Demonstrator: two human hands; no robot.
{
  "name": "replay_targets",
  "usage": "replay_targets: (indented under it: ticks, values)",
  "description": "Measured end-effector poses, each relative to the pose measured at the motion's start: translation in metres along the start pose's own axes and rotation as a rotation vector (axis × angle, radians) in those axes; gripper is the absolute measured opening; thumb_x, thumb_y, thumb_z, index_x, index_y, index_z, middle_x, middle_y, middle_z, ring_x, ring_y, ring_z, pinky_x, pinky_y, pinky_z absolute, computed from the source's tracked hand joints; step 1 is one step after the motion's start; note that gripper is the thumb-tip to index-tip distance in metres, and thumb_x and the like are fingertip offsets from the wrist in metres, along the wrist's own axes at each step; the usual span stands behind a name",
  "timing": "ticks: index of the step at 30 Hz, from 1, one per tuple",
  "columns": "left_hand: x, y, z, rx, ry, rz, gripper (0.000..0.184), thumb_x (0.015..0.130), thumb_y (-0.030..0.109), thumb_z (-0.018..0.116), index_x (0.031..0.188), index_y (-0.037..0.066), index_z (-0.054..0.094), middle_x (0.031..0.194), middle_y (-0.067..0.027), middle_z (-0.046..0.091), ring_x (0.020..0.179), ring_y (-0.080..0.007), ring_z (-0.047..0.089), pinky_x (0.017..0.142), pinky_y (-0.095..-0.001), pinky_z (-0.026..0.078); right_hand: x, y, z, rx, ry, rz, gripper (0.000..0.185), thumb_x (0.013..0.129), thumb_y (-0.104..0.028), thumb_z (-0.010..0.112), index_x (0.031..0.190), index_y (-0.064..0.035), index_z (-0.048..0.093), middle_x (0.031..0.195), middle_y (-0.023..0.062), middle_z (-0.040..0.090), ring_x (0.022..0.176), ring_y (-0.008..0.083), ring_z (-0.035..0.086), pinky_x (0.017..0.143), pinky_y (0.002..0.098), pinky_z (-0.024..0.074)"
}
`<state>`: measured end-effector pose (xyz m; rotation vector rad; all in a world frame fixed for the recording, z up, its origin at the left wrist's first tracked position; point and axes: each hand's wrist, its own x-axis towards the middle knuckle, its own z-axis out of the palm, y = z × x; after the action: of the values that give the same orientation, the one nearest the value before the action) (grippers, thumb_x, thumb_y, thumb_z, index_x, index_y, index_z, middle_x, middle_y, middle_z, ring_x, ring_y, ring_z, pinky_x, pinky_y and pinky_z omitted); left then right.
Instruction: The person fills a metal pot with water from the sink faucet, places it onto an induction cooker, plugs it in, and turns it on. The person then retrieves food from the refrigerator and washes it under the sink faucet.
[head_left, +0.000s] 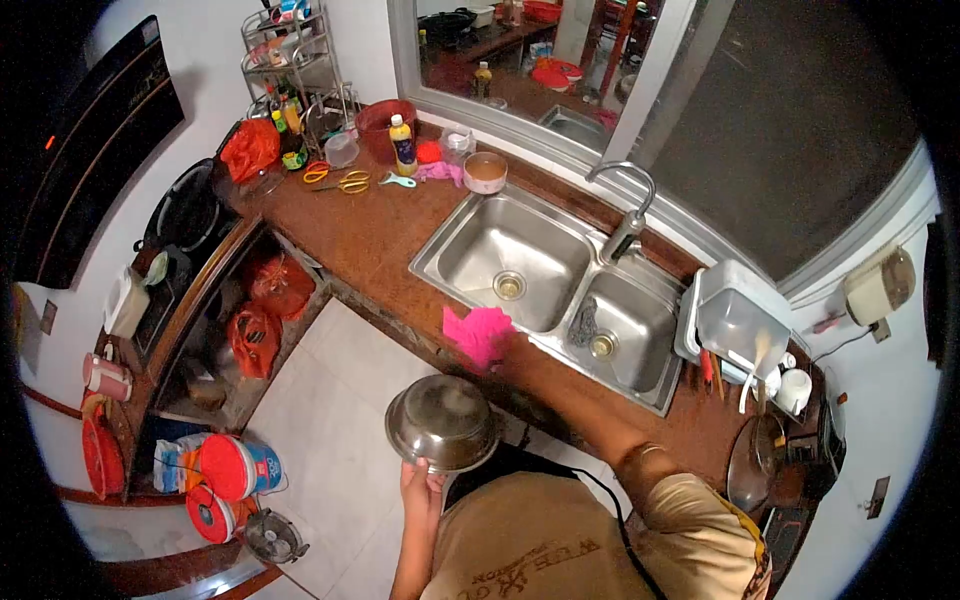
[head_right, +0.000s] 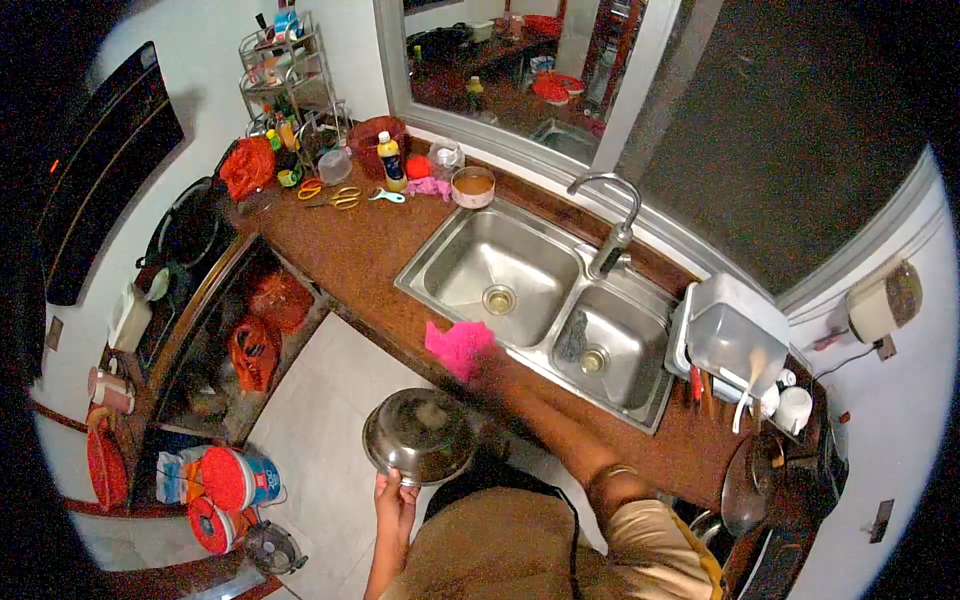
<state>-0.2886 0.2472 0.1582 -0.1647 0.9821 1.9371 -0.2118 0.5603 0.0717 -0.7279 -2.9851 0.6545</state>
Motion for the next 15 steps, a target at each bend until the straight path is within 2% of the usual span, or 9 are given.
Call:
replay_targets:
  ticks: [2,3,4,6,7,9,10,13,15]
  values:
    - [0.006,0.008,0.017,0.019,0.042,0.015,0.039,0.086,0.017,0.06,0.12,0.008,0.043,0.101,-0.0026,0.057,0.081,-0.0088,0.055,0.057,-0.0132,0.046,0.025,0.007,0.017,-0.294,0.35,-0.117,0.064,0.068,-0.033,0.067,0.122,-0.0055,0.046,0.121,0.0178,0.043,0.112,0.0367,0.039,0.087,0.0476,0.0404]
    - [0.007,0.012,0.031,0.042,0.083,0.034,0.04,0.086,0.016,0.06,0.122,0.008,0.042,0.103,-0.0036,0.057,0.082,-0.0092,0.056,0.057,-0.0132,0.047,0.024,-0.025,-0.035,-0.214,0.29,-0.185,0.066,0.064,-0.033,0.069,0.121,-0.0071,0.047,0.114,0.0168,0.048,0.107,0.0365,0.044,0.088,0.0464,0.0408]
    - [0.013,0.009,0.032,0.007,0.108,0.067,0.04,0.086,0.016,0.06,0.121,0.008,0.042,0.108,-0.0051,0.056,0.088,-0.0122,0.057,0.066,-0.019,0.05,0.034,-0.013,-0.02,-0.209,0.308,-0.179,0.066,0.064,-0.033,0.069,0.121,-0.0071,0.047,0.114,0.0168,0.048,0.107,0.0365,0.044,0.088,0.0464,0.0408]
    - [0.028,0.008,0.021,0.023,0.087,0.052,0.04,0.086,0.016,0.059,0.121,0.007,0.042,0.114,-0.0068,0.055,0.096,-0.0163,0.056,0.079,-0.0279,0.049,0.043,0.009,0.024,-0.109,0.312,0.018,0.058,0.063,-0.032,0.07,0.112,-0.0058,0.053,0.105,0.0154,0.052,0.101,0.0357,0.048,0.086,0.0468,0.0415]
    - [0.036,0.006,0.019,0.027,0.079,0.05,0.04,0.086,0.016,0.059,0.121,0.007,0.042,0.114,-0.0068,0.055,0.096,-0.0163,0.056,0.079,-0.0279,0.049,0.045,0.008,0.019,-0.109,0.32,0.024,0.058,0.063,-0.032,0.07,0.112,-0.0058,0.053,0.105,0.0154,0.052,0.101,0.0357,0.048,0.086,0.0468,0.0415]
    - [0.057,0.004,0.024,0.033,0.084,0.091,0.039,0.086,0.017,0.059,0.121,0.008,0.043,0.114,-0.0061,0.055,0.096,-0.0166,0.056,0.082,-0.0304,0.047,0.051,0.008,0.005,-0.013,0.163,0.041,0.041,0.072,-0.03,0.062,0.102,-0.0025,0.057,0.099,0.0204,0.055,0.095,0.0388,0.051,0.082,0.0495,0.0423]
    - [0.067,0.005,0.036,0.031,0.07,0.096,0.039,0.086,0.017,0.059,0.121,0.008,0.043,0.114,-0.0061,0.055,0.096,-0.0166,0.056,0.082,-0.0304,0.047,0.053,0.013,0.001,-0.022,0.176,0.041,0.041,0.072,-0.03,0.062,0.102,-0.0025,0.057,0.099,0.0204,0.055,0.095,0.0388,0.051,0.082,0.0495,0.0423]
    - [0.084,0.012,0.062,0.035,0.07,0.072,0.037,0.087,0.016,0.058,0.12,0.011,0.044,0.11,-0.0028,0.056,0.089,-0.0125,0.056,0.071,-0.024,0.047,0.055,0.026,0.001,0.154,0.284,0.06,0.034,0.075,-0.028,0.061,0.098,-0.0027,0.058,0.097,0.0196,0.055,0.093,0.0377,0.052,0.08,0.0472,0.0432]
    - [0.094,0.016,0.072,0.075,0.061,0.082,0.037,0.087,0.016,0.057,0.121,0.011,0.043,0.11,-0.0022,0.056,0.089,-0.0121,0.056,0.071,-0.024,0.047,0.06,0.035,0.0,0.279,0.348,0.064,0.03,0.077,-0.027,0.06,0.095,-0.0029,0.058,0.095,0.019,0.056,0.092,0.0369,0.052,0.078,0.0457,0.0438]
